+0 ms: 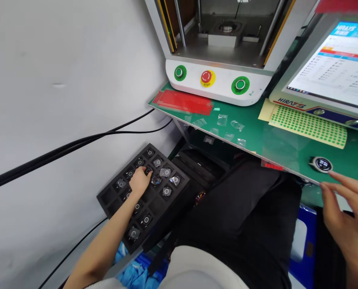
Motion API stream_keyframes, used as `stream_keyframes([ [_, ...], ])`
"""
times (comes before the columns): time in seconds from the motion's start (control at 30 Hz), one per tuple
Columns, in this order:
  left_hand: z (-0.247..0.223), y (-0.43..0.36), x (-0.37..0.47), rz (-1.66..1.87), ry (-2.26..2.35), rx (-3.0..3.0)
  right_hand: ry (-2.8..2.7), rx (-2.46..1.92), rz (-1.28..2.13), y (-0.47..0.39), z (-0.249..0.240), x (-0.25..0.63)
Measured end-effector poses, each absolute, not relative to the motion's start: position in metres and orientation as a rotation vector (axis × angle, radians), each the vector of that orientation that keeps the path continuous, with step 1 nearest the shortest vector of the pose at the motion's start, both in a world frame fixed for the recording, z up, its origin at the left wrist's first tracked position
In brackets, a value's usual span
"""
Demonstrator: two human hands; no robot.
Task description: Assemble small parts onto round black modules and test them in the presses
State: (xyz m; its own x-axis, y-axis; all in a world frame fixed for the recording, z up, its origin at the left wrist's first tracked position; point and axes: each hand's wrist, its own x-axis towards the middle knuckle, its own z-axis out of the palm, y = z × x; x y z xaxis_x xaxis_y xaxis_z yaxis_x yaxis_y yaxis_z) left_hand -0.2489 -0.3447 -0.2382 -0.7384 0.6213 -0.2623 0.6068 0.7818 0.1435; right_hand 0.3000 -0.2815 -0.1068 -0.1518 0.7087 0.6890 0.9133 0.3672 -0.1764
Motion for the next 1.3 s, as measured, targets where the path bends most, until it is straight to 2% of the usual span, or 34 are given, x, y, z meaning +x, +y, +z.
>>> stream_keyframes([
  [0.17, -0.237, -0.342, -0.248, -0.151, 2.645, 1.045, -2.103, -1.140, -0.433, -0.292, -0.096, 0.275],
  [0.3, -0.233, -0.338, -0.248, -0.274, 2.636, 1.055, -2.166, -1.015, -0.309, -0.294, -0.092, 0.248],
  [0.53, -0.201, -0.329, -0.236, -0.270, 2.719, 1.132, -2.222, -0.870, -0.156, -0.313, -0.094, 0.228],
  [0.67, -0.172, -0.342, -0.187, -0.016, 2.770, 1.357, -2.068, -1.042, 0.068, -0.337, -0.105, 0.221],
  [0.77, -0.149, -0.352, -0.124, 0.281, 2.647, 1.604, -1.860, -1.243, 0.333, -0.354, -0.109, 0.203],
  [0.87, -0.124, -0.357, -0.060, 0.937, 2.177, 2.036, -1.679, -1.295, 0.563, -0.366, -0.103, 0.182],
  [0.93, -0.107, -0.357, -0.027, 1.181, 1.786, 2.191, -1.554, -1.292, 0.663, -0.372, -0.096, 0.171],
  [1.07, -0.086, -0.355, 0.009, 1.296, 1.314, 2.352, -1.371, -1.267, 0.747, -0.380, -0.084, 0.165],
  [1.2, -0.076, -0.348, 0.022, 1.316, 1.082, 2.589, -1.208, -1.273, 0.789, -0.384, -0.076, 0.172],
  [1.3, -0.072, -0.344, 0.026, 1.369, 0.996, 2.537, -0.943, -1.167, 1.138, -0.382, -0.072, 0.178],
])
